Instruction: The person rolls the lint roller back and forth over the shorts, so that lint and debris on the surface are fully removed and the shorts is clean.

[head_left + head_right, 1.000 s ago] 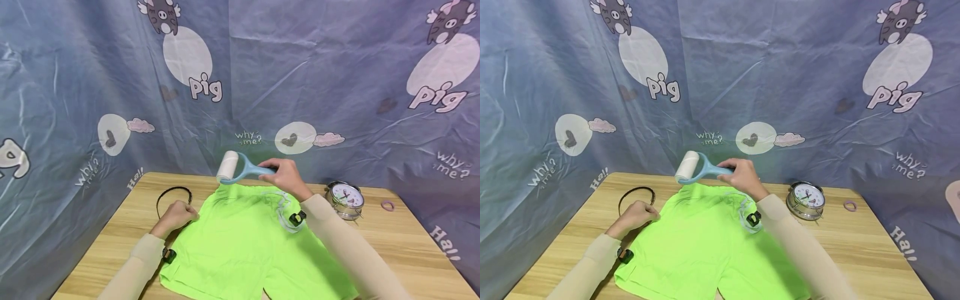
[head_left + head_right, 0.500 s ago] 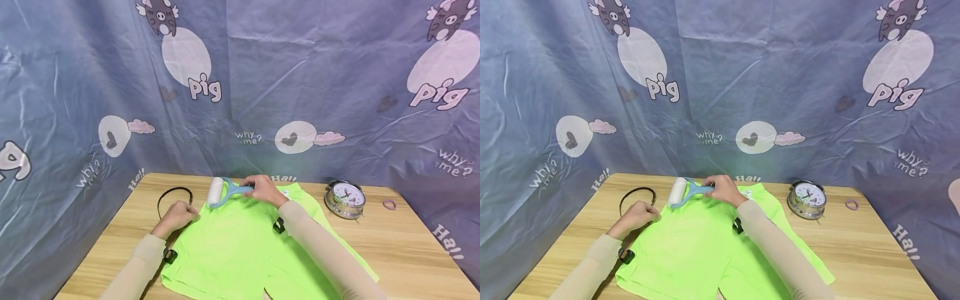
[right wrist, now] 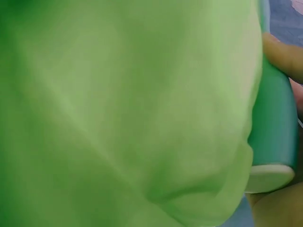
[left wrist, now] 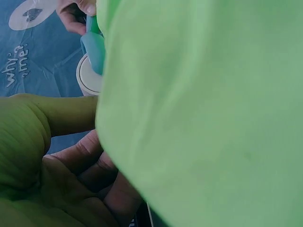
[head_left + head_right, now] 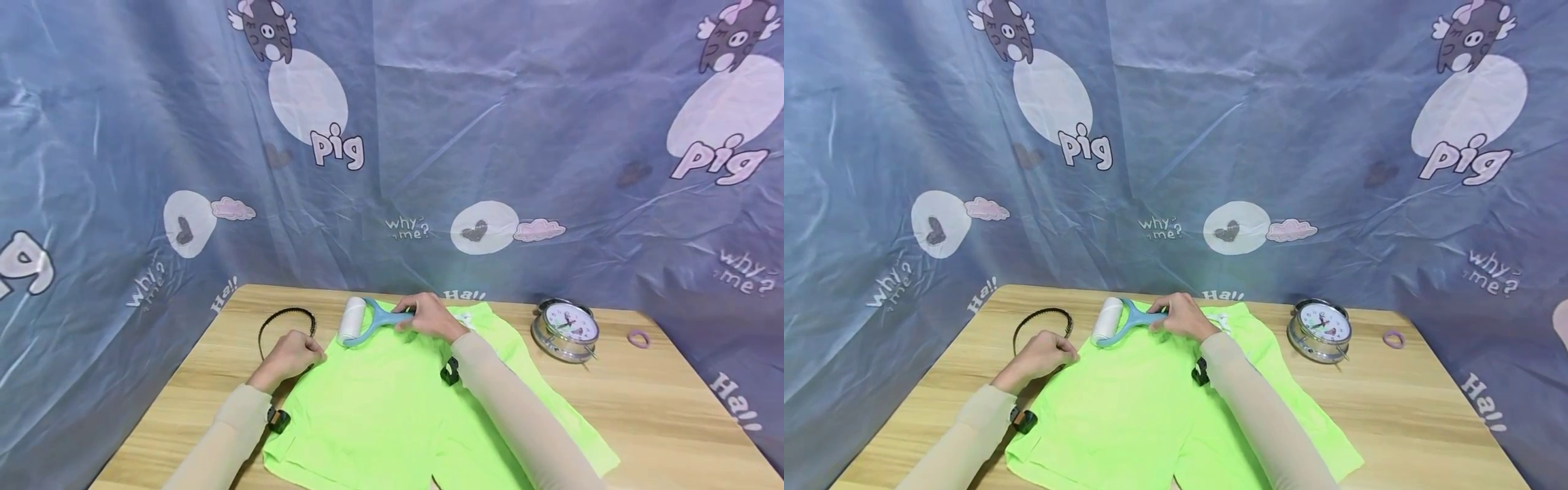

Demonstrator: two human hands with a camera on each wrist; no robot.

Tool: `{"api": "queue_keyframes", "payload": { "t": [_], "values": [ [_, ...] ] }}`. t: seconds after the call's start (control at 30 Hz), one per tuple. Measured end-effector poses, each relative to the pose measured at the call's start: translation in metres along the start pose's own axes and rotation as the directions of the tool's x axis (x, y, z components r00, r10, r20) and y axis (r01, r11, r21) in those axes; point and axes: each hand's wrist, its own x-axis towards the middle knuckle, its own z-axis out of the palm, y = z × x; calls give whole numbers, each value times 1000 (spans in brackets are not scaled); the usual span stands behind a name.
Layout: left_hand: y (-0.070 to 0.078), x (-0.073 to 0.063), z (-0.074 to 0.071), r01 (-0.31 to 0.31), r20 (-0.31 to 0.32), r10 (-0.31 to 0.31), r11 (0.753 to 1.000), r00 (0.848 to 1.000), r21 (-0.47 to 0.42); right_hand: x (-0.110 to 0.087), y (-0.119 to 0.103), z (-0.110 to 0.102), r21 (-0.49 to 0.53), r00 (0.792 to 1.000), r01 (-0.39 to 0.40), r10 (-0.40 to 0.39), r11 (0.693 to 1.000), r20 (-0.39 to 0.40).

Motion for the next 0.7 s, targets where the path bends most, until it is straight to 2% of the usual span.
{"api": "queue_keyframes", "payload": {
  "t": [0.37, 0.7],
  "values": [
    [0, 1, 4, -4, -8, 4, 1000, 1000, 2, 1, -1, -7, -22, 1000, -10, 10, 1000, -9],
    [-3, 0, 3, -15, -9, 15, 1000, 1000, 3, -1, -2, -19, -73, 999, 42, -41, 996, 11]
  ]
}}
